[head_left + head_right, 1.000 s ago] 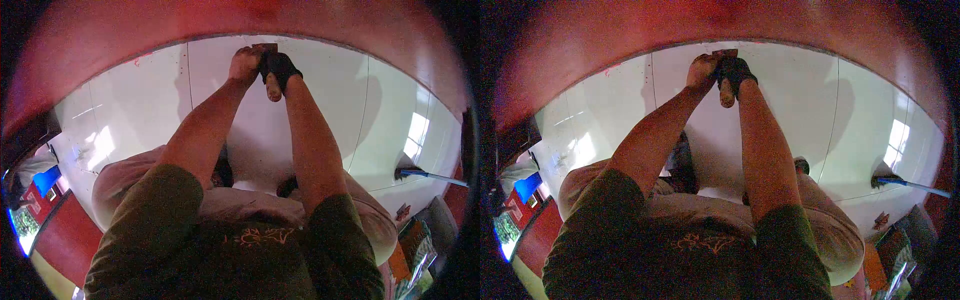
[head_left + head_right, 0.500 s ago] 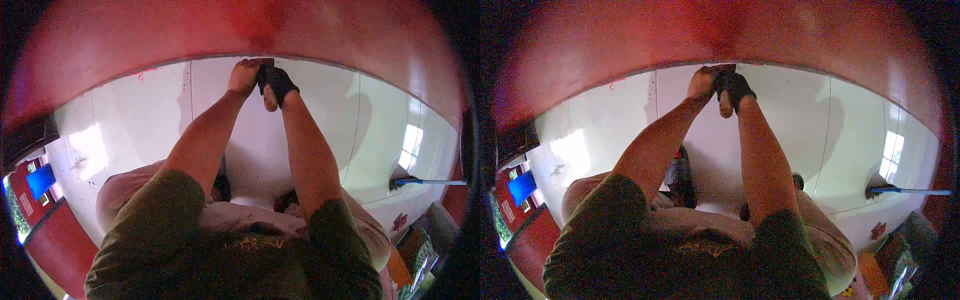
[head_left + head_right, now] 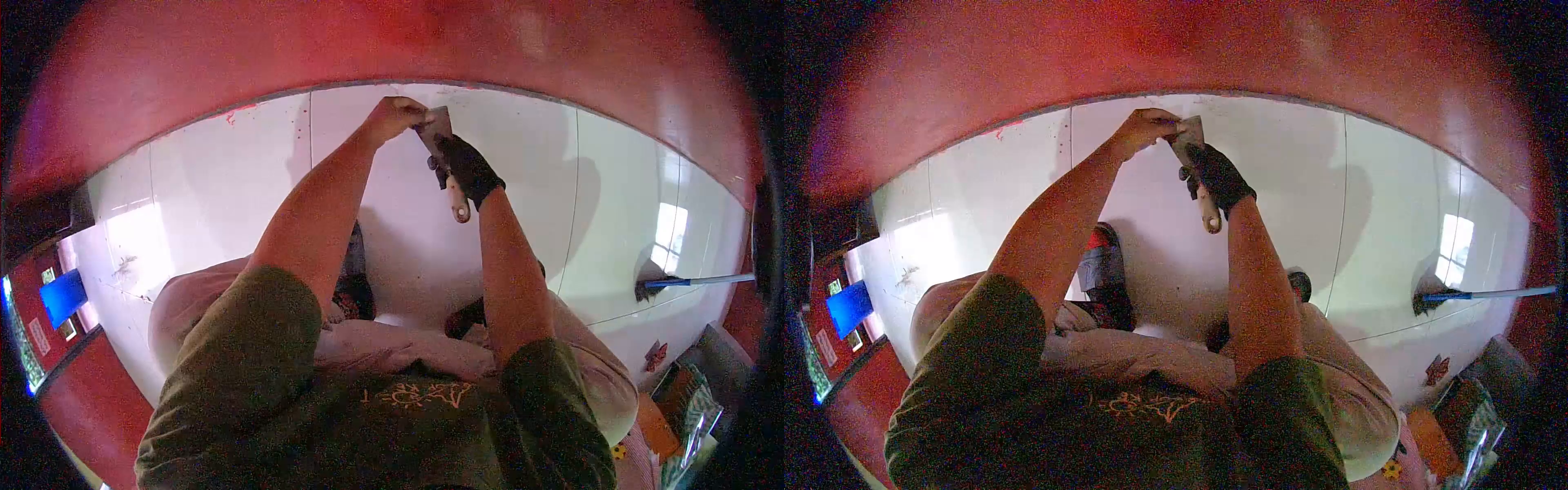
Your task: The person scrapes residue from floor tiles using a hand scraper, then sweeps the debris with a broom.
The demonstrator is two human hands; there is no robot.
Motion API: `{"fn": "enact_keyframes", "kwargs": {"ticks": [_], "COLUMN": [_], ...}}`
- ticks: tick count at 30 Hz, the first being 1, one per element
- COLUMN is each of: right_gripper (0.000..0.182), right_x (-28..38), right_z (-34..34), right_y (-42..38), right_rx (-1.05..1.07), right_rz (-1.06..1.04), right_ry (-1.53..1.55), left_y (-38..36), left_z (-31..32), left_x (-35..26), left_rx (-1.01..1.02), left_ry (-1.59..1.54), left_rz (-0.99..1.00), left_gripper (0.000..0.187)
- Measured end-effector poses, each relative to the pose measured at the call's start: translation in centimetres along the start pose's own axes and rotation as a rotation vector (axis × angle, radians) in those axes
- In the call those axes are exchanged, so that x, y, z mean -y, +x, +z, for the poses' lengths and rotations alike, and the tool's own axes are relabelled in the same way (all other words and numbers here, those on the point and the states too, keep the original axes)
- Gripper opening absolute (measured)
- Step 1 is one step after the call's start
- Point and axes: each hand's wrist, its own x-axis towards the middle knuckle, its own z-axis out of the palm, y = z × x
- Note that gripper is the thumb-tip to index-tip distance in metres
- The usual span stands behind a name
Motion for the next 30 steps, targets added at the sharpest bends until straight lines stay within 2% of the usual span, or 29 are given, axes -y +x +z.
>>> {"fn": "enact_keyframes", "kwargs": {"ticks": [2,4,5,7,8,10,11,13,14,16,17,19,20,22,23,25,27,30], "right_gripper": [0.026,0.023,0.023,0.026,0.026,0.024,0.024,0.023,0.025,0.025,0.026,0.028,0.028,0.031,0.031,0.030,0.028,0.024], "right_x": [-0.1,-0.6,-1.4,-3.1,-3.6,-3.8,-3.9,-3.4,-4.0,-3.8,-3.9,-5.1,-5.4,-4.7,-4.2,-4.0,-3.6,-2.0], "right_z": [0.1,0.1,-0.1,-0.9,-1.1,-0.5,-0.2,1.2,1.4,2.3,2.6,2.9,2.9,3.8,4.0,3.8,3.8,4.3], "right_y": [-0.2,-0.1,0.3,1.1,1.4,1.4,1.4,0.9,1.5,1.8,1.7,2.4,2.6,1.9,1.8,1.5,1.1,0.9], "right_rx": [0.010,0.028,0.029,0.115,0.116,0.227,0.229,0.161,0.224,0.193,0.158,0.150,0.107,0.000,-0.003,-0.036,-0.040,-0.107], "right_rz": [0.009,-0.023,-0.026,-0.091,-0.092,-0.002,0.000,0.015,-0.009,0.014,0.048,0.026,0.037,0.063,0.071,0.082,0.114,0.135], "right_ry": [-0.001,0.093,0.092,0.212,0.210,0.436,0.434,0.332,0.367,0.435,0.505,0.554,0.574,0.590,0.587,0.449,0.427,0.349], "left_y": [1.3,2.7,2.8,2.0,1.6,0.7,0.3,-0.6,-0.7,0.0,1.5,1.7,2.2,2.6,2.1,-1.2,-3.9,-5.0], "left_z": [0.2,0.3,0.1,-0.3,-0.4,-0.7,-0.9,-1.4,-2.2,-4.8,-6.5,-8.3,-9.2,-10.8,-10.8,-9.3,-6.6,-2.4], "left_x": [1.7,3.6,3.8,2.5,2.3,2.3,2.4,2.5,2.7,3.1,2.6,-2.4,-3.1,-3.6,-3.0,-2.2,-0.4,3.5], "left_rx": [0.023,-0.171,-0.172,-0.708,-0.710,-0.905,-0.908,-0.811,-0.812,-0.268,0.103,0.469,0.468,0.588,0.590,0.644,0.607,0.364], "left_ry": [-0.008,-0.152,-0.151,0.388,0.387,0.519,0.518,0.812,0.812,1.230,1.428,1.559,1.557,1.625,1.616,1.163,1.107,0.867], "left_rz": [-0.003,0.047,0.049,-0.055,-0.055,0.044,0.040,0.063,0.060,0.628,0.667,0.213,0.207,0.588,0.586,0.516,0.594,0.807], "left_gripper": [0.034,0.025,0.025,0.022,0.022,0.018,0.018,0.018,0.018,0.019,0.021,0.021,0.021,0.024,0.024,0.033,0.048,0.049]}}
